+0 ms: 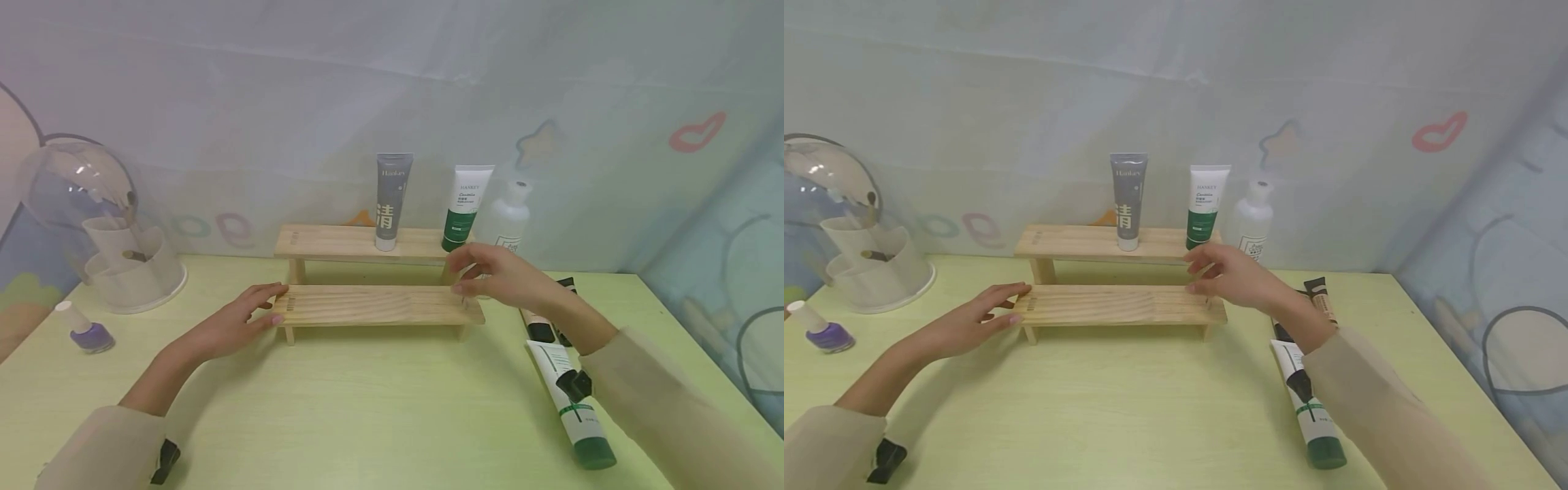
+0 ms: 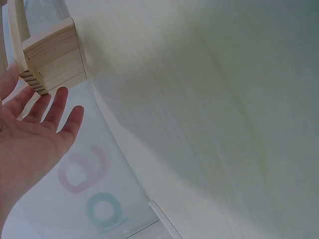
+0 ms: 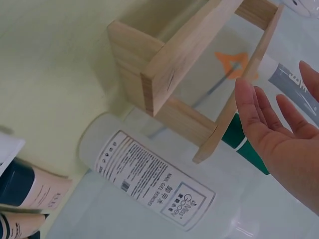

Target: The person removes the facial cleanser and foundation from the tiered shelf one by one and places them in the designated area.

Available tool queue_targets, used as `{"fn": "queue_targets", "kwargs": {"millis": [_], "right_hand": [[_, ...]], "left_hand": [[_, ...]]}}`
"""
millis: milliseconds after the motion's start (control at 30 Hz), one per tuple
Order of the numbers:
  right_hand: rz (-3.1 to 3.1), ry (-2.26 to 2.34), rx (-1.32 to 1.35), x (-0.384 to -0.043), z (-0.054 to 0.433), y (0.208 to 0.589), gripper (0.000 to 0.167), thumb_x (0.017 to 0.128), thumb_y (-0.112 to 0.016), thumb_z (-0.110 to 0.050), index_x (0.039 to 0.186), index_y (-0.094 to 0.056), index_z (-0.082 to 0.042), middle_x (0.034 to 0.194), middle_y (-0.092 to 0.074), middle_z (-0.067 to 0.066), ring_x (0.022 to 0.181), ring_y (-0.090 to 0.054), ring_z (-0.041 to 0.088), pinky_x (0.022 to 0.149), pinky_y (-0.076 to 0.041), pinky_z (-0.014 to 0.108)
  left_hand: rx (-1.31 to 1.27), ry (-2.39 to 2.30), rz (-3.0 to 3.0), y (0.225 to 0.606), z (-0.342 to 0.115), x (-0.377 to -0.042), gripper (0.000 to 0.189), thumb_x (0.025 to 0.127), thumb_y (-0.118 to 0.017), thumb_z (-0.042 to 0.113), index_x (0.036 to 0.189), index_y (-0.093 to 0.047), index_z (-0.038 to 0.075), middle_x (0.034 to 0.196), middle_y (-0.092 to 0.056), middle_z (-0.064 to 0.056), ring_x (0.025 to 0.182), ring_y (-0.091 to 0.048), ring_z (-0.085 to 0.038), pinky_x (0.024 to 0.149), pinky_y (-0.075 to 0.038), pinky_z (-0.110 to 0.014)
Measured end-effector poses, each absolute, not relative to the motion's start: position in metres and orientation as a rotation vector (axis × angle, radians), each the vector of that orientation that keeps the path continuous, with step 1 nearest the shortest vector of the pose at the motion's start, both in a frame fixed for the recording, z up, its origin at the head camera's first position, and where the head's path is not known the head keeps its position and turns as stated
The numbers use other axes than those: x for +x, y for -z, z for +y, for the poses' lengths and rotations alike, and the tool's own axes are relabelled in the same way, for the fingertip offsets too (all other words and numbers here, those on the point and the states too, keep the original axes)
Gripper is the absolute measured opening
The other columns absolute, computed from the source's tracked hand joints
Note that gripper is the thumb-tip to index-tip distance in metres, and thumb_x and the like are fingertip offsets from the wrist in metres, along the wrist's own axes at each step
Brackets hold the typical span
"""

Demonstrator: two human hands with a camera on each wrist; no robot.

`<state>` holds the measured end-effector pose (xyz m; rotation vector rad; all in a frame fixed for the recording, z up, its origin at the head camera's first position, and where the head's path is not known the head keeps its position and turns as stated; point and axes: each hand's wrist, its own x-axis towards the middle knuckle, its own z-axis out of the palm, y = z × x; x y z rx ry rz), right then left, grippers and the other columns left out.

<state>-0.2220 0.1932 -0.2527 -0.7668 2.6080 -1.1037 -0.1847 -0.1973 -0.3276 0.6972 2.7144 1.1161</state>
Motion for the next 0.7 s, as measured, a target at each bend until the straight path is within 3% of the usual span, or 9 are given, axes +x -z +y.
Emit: {"fn": "queue_targets", "kwargs": {"millis": [700], "right_hand": [[2.502,1.389,-0.791,-0.237,0.151,0.248,0.042,0.085,-0.064,-0.006,0.124,-0.049,0.002,0.121,-0.053,0.017,0.107,-0.055,0.026,0.087,-0.046,0.034]], "left_hand": [[0.699,-1.114,2.713,0.328,-0.198,-0.185,0.055,0.096,-0.048,0.024,0.141,-0.026,-0.001,0.14,-0.023,-0.025,0.12,-0.035,-0.043,0.089,-0.028,-0.065]]}}
